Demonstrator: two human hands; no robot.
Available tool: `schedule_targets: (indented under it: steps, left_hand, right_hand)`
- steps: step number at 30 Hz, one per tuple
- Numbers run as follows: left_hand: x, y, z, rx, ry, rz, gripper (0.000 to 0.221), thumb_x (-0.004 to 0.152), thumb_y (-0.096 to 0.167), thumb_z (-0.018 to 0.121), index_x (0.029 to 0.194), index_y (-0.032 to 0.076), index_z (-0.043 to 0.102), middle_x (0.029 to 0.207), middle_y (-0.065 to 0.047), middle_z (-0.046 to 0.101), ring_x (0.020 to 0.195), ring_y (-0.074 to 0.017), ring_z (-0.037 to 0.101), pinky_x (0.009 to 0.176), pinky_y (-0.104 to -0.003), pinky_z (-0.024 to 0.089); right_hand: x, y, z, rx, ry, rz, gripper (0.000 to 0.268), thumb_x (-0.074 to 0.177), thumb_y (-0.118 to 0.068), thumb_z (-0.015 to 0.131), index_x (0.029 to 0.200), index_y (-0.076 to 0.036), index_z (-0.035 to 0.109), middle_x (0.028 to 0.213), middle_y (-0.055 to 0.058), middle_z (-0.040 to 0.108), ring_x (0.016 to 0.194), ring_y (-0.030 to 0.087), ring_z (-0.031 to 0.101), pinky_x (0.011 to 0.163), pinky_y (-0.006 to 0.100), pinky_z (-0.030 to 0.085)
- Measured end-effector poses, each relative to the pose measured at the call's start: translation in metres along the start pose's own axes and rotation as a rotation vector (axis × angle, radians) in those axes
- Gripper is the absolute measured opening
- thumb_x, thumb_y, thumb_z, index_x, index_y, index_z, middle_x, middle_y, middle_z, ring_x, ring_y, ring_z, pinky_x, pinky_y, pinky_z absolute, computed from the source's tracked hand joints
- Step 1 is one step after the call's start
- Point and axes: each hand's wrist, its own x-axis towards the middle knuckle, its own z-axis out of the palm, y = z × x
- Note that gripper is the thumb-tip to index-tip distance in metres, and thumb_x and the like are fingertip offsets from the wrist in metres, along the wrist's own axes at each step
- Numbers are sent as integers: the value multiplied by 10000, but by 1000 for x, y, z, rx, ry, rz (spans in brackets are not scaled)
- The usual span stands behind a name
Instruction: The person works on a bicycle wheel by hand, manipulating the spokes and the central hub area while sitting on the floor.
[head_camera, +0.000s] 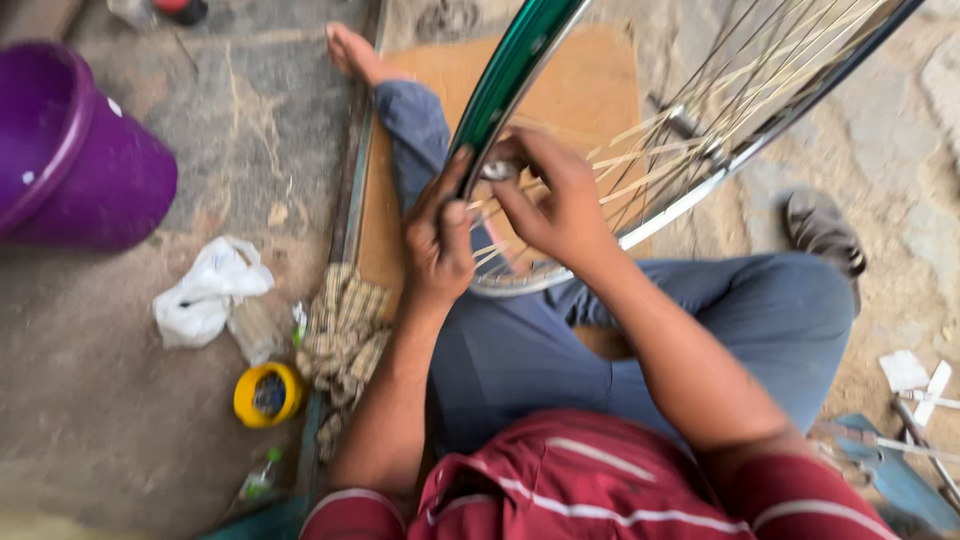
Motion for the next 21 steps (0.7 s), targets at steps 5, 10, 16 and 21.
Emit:
schedule_targets:
  steps: [5,10,16,21]
  left_hand:
    - [6,5,3,-7,-22,33,478,1170,355,437,1510,39,548,1203,-66,689,820,-96,534,764,-273,502]
    - [2,10,3,-7,-37,54,452,1191,357,431,1507,50,534,1287,-104,683,849,-108,573,760,-250,520]
    - [2,-2,-1,48,2,-286,539,1093,299,472,1529,20,623,989,-212,662,740,-225,505,702,-343,456]
    - [-10,3,4,57,-19,112,451,1188,342,423,1494,38,555,1378,-162,667,1169,-224,679,999,-337,543]
  right_hand:
    - [1,9,-5,-146,-32,-13,276,851,5,779,1113,9,695,1063,150,707,994,289,686,891,371,544]
    - [-3,2,-1,58,7,23,422,876,-42,815,1257,32,649,1120,116,704,941,213,658,869,346,530]
    - [1,-3,-8,52,-118,-26,539,793,-73,832,1271,48,615,1021,142,682,868,246,646,806,357,531]
    - [4,3,7,-418,-35,207,404,831,27,702,1221,-54,767,911,205,680,851,347,658,748,394,510]
